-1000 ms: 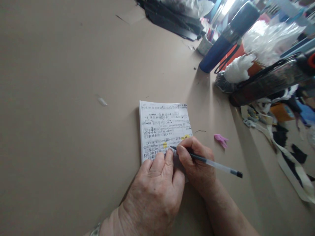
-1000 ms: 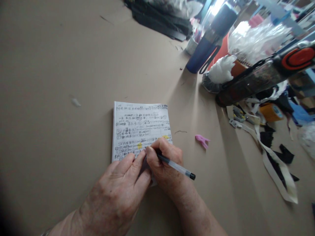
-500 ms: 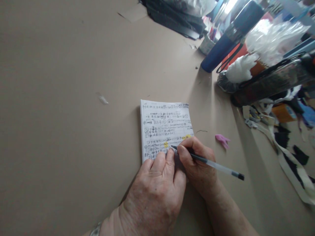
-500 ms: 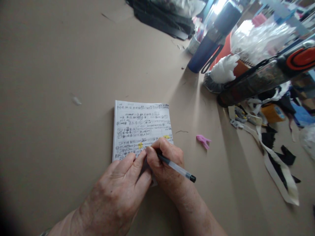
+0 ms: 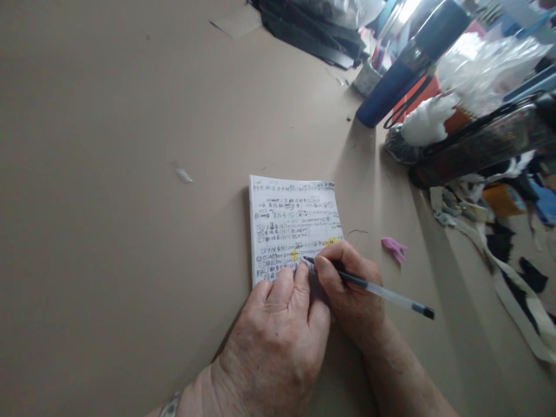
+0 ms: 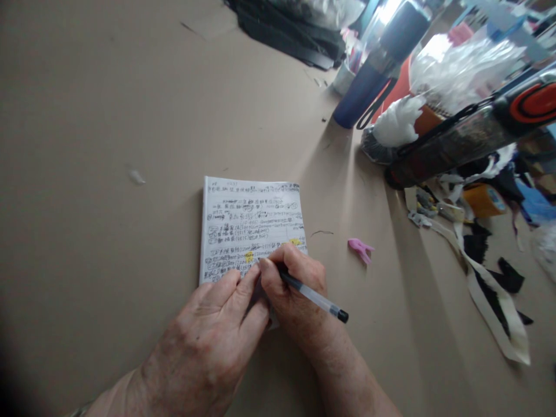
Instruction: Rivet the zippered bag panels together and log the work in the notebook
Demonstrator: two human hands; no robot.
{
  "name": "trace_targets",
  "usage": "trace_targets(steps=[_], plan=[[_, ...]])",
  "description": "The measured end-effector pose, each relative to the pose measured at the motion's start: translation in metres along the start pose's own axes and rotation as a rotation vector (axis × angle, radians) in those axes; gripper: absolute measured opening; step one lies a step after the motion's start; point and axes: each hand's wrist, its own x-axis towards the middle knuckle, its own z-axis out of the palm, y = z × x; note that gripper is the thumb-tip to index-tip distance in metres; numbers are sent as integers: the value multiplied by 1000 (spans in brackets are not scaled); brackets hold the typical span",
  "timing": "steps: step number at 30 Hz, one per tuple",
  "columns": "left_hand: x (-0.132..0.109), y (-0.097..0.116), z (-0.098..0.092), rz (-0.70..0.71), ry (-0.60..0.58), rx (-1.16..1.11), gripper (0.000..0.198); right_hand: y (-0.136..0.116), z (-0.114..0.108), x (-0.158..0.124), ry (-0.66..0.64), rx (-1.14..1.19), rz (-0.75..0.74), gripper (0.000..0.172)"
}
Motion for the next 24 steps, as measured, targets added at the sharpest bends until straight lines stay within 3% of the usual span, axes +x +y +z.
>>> trace_targets(steps=[24], plan=[[0,-1,0,-10,-3,-9,34,2,1,-1,9,-9,-12,16]])
